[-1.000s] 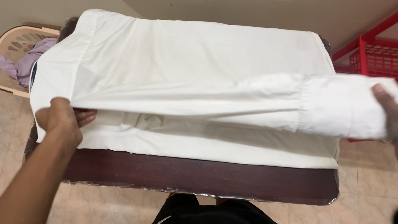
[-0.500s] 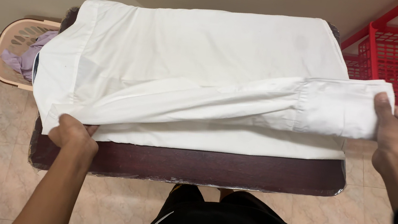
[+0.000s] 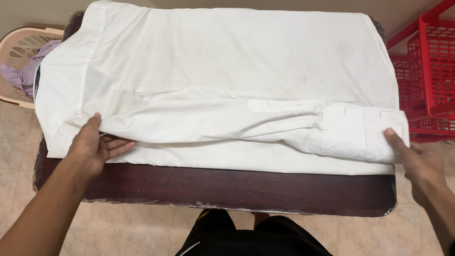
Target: The person folds a white long-sleeved shirt on a table, smoothing the fabric, aligning the sleeves, and folding it into a compact rectangle. The folded shirt is then placed on a stack of other folded clothes.
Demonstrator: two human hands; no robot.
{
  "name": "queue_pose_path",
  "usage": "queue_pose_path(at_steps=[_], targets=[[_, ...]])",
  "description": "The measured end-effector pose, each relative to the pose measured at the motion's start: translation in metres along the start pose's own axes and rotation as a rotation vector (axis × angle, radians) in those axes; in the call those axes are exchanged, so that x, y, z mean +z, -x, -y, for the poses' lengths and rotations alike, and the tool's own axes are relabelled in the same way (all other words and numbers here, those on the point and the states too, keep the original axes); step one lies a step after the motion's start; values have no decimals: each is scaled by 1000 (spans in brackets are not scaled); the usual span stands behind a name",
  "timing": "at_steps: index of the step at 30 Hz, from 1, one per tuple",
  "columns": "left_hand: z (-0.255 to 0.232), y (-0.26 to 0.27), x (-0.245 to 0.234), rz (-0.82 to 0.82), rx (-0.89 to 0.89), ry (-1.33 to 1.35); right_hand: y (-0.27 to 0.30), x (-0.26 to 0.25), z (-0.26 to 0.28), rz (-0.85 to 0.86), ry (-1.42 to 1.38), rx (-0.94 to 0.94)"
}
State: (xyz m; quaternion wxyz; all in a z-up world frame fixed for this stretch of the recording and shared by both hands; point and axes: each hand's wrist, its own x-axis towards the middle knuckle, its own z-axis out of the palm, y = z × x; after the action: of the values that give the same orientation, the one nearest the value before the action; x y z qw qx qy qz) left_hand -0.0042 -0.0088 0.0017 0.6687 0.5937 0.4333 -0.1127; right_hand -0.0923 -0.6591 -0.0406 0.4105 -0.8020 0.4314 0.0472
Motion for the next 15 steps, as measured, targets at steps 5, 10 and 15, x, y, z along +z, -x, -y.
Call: queue_pose_path(at_steps=[5, 10, 15], targets=[[-10, -2, 2, -238, 136, -63, 15, -8, 10, -131, -202, -195], [-40, -19, -7, -282, 103, -242, 27, -43, 65, -20, -556, -481], [-41, -26, -8, -224, -6, -270, 33, -56, 76, 192, -616, -408]])
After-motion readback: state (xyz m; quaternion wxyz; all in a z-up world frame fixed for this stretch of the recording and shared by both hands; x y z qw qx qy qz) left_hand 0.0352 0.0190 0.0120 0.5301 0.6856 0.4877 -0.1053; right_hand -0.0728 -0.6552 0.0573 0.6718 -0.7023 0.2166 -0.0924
